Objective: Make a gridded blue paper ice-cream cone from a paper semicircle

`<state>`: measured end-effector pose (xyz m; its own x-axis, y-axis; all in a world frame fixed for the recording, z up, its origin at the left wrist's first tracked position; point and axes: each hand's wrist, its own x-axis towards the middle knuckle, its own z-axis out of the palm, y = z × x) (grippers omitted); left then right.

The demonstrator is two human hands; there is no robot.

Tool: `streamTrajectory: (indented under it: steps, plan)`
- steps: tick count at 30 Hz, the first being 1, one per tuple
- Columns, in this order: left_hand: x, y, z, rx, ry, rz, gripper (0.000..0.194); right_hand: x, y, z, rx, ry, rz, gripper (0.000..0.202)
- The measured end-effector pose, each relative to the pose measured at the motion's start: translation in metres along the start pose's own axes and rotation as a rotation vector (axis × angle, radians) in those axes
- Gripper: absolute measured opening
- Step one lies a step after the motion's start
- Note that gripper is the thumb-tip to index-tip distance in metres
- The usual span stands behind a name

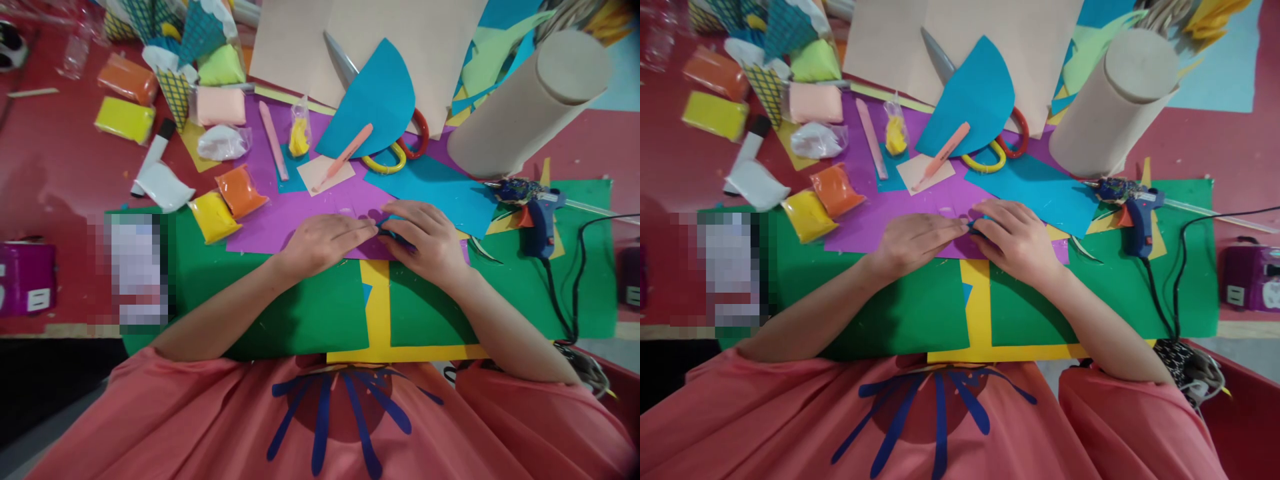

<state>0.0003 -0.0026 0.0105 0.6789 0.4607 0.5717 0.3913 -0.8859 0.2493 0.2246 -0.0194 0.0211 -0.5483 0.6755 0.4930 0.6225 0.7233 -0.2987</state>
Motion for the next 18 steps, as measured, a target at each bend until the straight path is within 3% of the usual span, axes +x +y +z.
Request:
streamTrajectory:
  steps: [8,18]
  plan:
    - [-0.0005,-0.0007,0.0002,-0.019,0.016,0.013,0.020,0.0022,0.0024,0.0012,0.073,-0.012,0.002,0.009]
    - [0.0048,0.0012,0.0074,-0.162,0.016,-0.182,0.026,-0.0003,0.0007,0.0032,0.013,0.035,-0.030,0.008]
